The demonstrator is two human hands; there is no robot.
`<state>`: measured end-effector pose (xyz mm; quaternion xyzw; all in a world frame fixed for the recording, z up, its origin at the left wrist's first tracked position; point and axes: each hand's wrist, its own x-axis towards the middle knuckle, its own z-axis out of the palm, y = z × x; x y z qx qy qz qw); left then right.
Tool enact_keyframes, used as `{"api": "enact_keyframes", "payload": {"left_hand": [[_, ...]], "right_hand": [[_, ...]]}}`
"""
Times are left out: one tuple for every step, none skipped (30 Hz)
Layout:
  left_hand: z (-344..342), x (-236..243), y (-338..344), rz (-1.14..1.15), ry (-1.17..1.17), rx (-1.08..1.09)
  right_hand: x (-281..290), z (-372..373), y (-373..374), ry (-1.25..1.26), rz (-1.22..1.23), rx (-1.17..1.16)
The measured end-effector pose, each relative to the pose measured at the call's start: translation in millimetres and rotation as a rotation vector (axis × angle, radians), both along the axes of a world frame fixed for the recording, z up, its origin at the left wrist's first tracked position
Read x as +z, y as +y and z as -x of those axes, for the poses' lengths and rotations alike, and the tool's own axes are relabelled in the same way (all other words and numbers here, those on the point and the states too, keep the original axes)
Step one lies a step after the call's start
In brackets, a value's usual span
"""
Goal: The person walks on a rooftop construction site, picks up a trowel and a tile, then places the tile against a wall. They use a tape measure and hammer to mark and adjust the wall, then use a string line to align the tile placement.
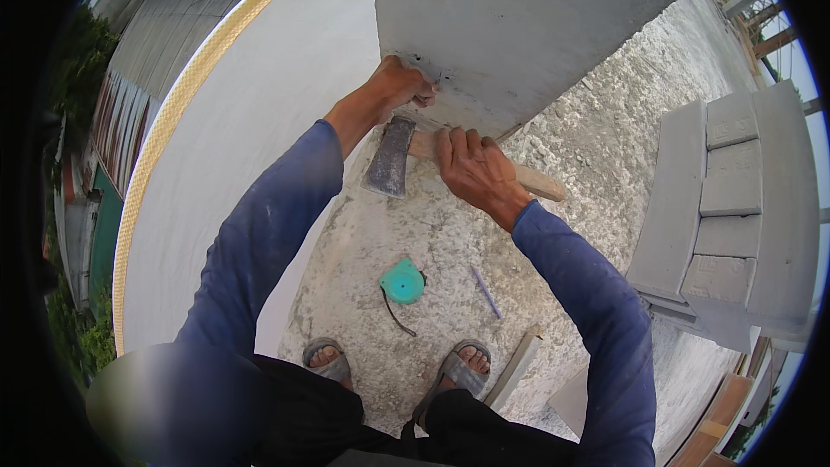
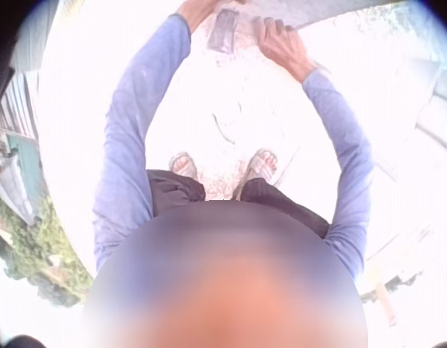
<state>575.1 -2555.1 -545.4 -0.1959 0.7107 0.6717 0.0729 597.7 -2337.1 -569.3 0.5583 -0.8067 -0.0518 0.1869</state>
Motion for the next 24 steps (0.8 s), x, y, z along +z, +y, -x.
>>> {"api": "enact_keyframes", "payload": {"left_hand": [[-1.0,-0.3,-0.2,0.0,-0.01,0.0],[-1.8,-0.6,0.3,0.009,-0.031,0.013],[-2.3,-0.2,0.5,0.017,-0.058,0.019],[-3.0,0.0,1.2,0.024,-0.042,0.017],[-3.2,0.6,1.3,0.028,-0.032,0.015],[-3.0,1.0,1.3,0.033,-0.024,0.014],[-2.4,1.0,1.2,0.016,-0.015,0.014],[-1.0,1.1,0.7,0.0,-0.008,0.016],[-1.4,-0.7,0.7,-0.016,-0.009,0.018],[-1.6,-2.9,0.8,0.003,-0.021,0.026],[0.0,-4.6,-0.1,0.027,-0.03,0.035],[1.6,-6.5,-1.2,0.053,-0.041,0.036],[2.3,-8.7,-2.3,0.009,-0.018,0.027],[2.8,-10.6,-2.9,-0.035,-0.001,0.011],[3.9,-11.5,-3.8,-0.075,0.016,-0.008],[5.0,-11.9,-4.2,-0.011,0.006,-0.006],[6.0,-11.8,-4.4,0.049,-0.005,-0.004],[5.7,-11.9,-3.3,0.104,-0.03,-0.008],[4.7,-11.6,-2.1,0.068,-0.032,0.001],[4.7,-10.3,-1.9,0.036,-0.037,0.011],[4.4,-8.9,-2.2,0.009,-0.053,0.018],[3.5,-8.0,-1.8,0.009,-0.032,0.006],[3.7,-6.7,-2.5,0.014,-0.017,-0.008],[2.7,-6.8,-1.9,0.025,-0.005,-0.008]], "right_hand": [[0.3,0.5,-0.8,-0.005,-0.075,0.026],[0.4,1.4,-1.7,-0.006,-0.027,-0.028],[0.3,2.4,-2.6,-0.025,-0.021,-0.091],[0.1,3.6,-3.5,-0.022,0.009,-0.156],[-0.3,4.5,-4.3,-0.049,0.01,-0.119],[-0.7,5.5,-4.9,-0.061,0.032,-0.086],[-1.2,6.5,-5.3,-0.096,0.03,-0.039],[-1.6,7.4,-5.5,-0.055,0.026,-0.086],[-2.1,8.0,-5.5,-0.043,-0.007,-0.119],[-2.7,8.4,-5.2,-0.011,-0.02,-0.172],[-3.2,8.6,-4.6,-0.057,-0.023,-0.145],[-3.7,8.7,-4.0,-0.079,0.002,-0.141],[-4.0,8.6,-3.3,-0.112,0.017,-0.125],[-4.1,8.5,-2.6,-0.062,0.015,-0.058],[-4.0,8.6,-2.1,-0.024,0.005,0.018],[-3.8,8.9,-1.8,0.009,-0.011,0.095],[-3.6,9.2,-1.6,0.016,-0.021,0.016],[-3.6,9.6,-1.6,0.016,-0.04,-0.059],[-3.4,10.1,-1.8,0.045,-0.015,-0.136],[-3.1,10.5,-2.0,-0.011,-0.025,-0.113],[-2.7,10.8,-2.2,-0.042,0.006,-0.09],[-2.2,11.4,-2.4,-0.111,-0.007,-0.056],[-1.8,12.1,-2.6,-0.032,0.021,-0.06],[-1.3,13.0,-2.9,0.002,0.001,-0.052]]}}
